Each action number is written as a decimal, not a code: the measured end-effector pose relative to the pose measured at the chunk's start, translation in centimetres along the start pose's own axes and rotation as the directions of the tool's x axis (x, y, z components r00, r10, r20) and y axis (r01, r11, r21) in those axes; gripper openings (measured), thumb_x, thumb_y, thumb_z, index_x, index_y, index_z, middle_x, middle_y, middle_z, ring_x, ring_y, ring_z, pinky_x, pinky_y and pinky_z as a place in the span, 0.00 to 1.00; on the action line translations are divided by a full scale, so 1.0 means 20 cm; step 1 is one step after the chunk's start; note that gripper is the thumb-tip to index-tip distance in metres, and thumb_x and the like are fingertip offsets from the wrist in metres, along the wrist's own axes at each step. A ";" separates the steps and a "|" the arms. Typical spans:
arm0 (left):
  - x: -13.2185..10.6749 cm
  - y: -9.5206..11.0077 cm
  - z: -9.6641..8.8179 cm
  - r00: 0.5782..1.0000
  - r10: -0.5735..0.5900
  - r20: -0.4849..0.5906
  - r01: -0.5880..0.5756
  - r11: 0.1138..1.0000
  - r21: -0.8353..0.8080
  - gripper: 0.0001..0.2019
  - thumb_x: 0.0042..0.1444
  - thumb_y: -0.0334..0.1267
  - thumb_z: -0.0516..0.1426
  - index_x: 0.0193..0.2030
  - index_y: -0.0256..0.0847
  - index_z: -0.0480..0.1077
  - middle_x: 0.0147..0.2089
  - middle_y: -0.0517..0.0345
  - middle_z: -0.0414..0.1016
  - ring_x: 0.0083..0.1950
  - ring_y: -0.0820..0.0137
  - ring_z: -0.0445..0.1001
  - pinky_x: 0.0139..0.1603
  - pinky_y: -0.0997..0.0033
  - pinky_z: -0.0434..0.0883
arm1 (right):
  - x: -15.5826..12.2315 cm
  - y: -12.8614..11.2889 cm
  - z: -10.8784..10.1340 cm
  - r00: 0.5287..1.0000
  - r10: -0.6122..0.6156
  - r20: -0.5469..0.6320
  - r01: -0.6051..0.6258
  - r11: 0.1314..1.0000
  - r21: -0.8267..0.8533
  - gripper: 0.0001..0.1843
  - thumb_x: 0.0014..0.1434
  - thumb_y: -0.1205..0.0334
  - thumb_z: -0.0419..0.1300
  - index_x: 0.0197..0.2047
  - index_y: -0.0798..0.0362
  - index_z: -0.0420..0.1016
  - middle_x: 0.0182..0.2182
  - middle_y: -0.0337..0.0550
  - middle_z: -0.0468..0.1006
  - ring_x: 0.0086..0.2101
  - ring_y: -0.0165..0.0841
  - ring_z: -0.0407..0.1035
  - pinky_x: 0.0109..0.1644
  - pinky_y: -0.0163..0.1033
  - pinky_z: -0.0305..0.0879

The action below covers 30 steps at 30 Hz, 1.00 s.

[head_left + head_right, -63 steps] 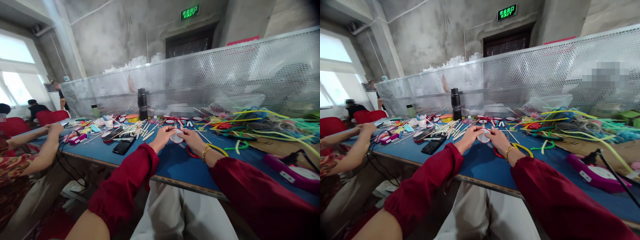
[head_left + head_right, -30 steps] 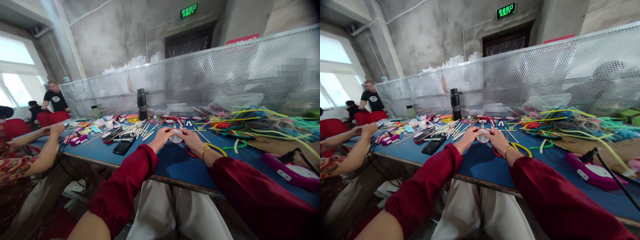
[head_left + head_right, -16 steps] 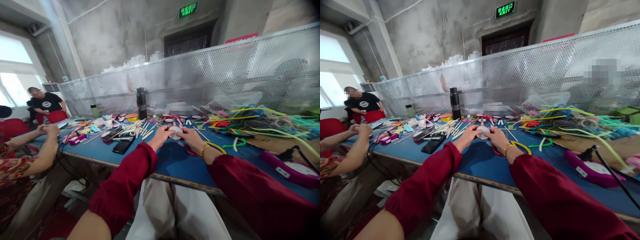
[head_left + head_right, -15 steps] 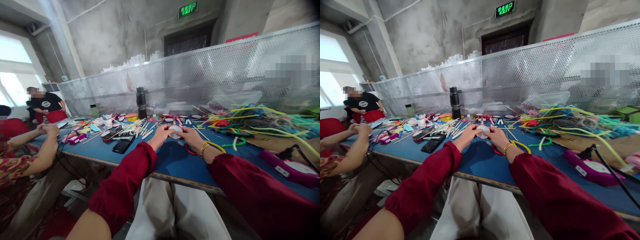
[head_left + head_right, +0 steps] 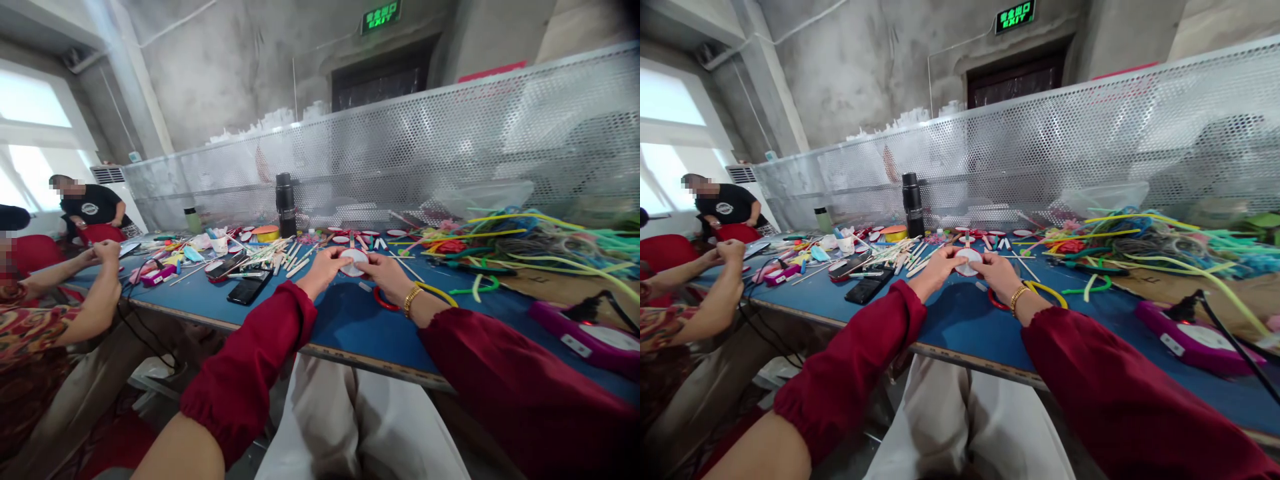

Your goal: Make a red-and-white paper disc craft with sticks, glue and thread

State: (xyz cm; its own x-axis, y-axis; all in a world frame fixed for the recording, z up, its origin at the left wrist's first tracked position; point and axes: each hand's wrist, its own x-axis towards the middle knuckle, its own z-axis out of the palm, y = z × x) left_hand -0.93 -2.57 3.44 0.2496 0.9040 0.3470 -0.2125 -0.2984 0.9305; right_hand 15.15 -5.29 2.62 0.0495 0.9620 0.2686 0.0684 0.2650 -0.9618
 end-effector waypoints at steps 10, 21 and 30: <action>0.01 -0.01 -0.02 1.000 0.016 -0.015 -0.016 1.000 0.017 0.16 0.44 0.33 0.67 0.42 0.33 0.78 0.37 0.54 0.79 0.36 0.71 0.72 0.43 0.70 0.69 | -0.02 -0.04 0.01 0.999 -0.043 0.009 0.044 0.991 -0.123 0.25 0.39 0.42 0.71 0.32 0.54 0.78 0.25 0.39 0.75 0.27 0.28 0.62 0.30 0.36 0.58; -0.01 0.03 0.01 0.998 0.003 -0.067 -0.004 1.000 -0.017 0.09 0.48 0.37 0.65 0.35 0.35 0.76 0.30 0.58 0.75 0.30 0.74 0.68 0.36 0.71 0.65 | -0.04 -0.07 0.02 0.995 -0.093 0.016 0.095 0.980 -0.172 0.24 0.40 0.40 0.68 0.30 0.53 0.75 0.22 0.36 0.71 0.26 0.29 0.59 0.31 0.38 0.56; -0.02 0.05 0.00 0.994 0.052 -0.094 -0.047 0.997 0.058 0.09 0.48 0.37 0.66 0.36 0.34 0.78 0.32 0.56 0.77 0.30 0.74 0.68 0.36 0.70 0.66 | -0.07 -0.11 0.04 0.997 -0.064 0.041 0.071 0.979 -0.191 0.23 0.39 0.41 0.69 0.28 0.52 0.74 0.19 0.33 0.65 0.25 0.28 0.57 0.30 0.37 0.55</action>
State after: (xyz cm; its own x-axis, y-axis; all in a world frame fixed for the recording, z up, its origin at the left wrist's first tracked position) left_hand -1.24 -3.19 4.21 0.1481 0.9122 0.3821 -0.1687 -0.3574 0.9186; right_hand 14.12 -7.27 4.37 0.0040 0.9448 0.3276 0.2608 0.3153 -0.9125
